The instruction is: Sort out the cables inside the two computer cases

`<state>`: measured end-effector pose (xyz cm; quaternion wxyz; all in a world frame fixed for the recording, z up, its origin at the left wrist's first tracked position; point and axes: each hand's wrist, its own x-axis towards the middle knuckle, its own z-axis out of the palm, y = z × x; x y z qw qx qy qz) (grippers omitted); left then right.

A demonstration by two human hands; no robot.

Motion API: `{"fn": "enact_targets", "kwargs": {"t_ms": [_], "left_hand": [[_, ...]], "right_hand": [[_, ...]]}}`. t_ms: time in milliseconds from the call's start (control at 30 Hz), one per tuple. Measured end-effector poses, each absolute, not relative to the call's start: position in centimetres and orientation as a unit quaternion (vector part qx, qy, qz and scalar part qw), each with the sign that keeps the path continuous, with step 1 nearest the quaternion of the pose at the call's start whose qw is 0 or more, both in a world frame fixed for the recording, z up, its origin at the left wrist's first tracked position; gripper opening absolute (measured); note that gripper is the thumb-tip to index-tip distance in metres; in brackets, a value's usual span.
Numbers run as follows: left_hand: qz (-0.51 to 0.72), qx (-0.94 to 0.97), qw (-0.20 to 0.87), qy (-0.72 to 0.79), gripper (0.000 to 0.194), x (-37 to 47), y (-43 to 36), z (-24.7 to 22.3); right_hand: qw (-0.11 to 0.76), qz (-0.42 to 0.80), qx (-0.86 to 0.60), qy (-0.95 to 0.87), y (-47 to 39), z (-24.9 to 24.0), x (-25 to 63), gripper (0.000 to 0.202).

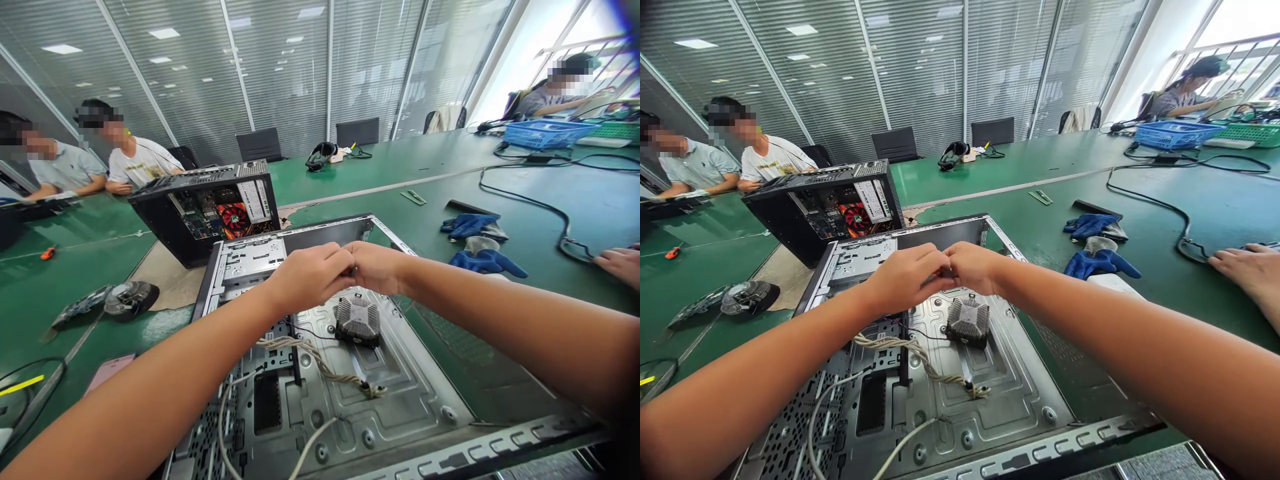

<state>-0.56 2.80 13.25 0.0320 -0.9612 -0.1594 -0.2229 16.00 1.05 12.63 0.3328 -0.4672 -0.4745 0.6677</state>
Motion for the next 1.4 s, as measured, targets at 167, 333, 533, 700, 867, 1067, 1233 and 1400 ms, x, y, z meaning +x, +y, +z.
{"fn": "enact_targets", "kwargs": {"t_ms": [167,333,533,700,867,1067,1233,1400], "left_hand": [[-0.330,-0.891,-0.085,-0.300,0.008,-0.4,3.4,13.3],[-0.391,-0.813,-0.197,-0.384,0.011,-1.1,4.8,13.3],[-0.364,-0.820,-0.192,-0.398,0.008,-1.7,5.5,13.4],[-0.328,-0.866,-0.126,-0.357,0.010,-1.9,5.6,13.4],[-0.300,-0.890,-0.093,-0.332,0.014,-1.9,5.8,13.3],[-0.283,-0.904,-0.068,-0.313,0.019,-1.7,5.5,13.3],[-0.255,-0.919,-0.027,-0.298,0.010,-1.8,5.3,13.5],[-0.235,-0.925,-0.014,-0.300,0.012,-1.9,5.4,13.4]], "right_hand": [[0.341,0.601,-0.490,-0.531,1.0,12.3,16.0,0.009],[0.360,0.448,-0.520,-0.632,1.5,11.7,16.4,0.026],[0.424,0.477,-0.495,-0.590,1.7,11.7,16.2,0.017],[0.420,0.438,-0.540,-0.584,1.6,12.4,16.8,0.007],[0.360,0.353,-0.539,-0.674,1.6,12.7,17.4,0.016],[0.318,0.329,-0.523,-0.719,1.8,12.3,17.2,0.018],[0.307,0.315,-0.528,-0.727,1.8,12.1,17.3,0.020],[0.314,0.357,-0.523,-0.707,1.5,12.3,17.3,0.020]]}}
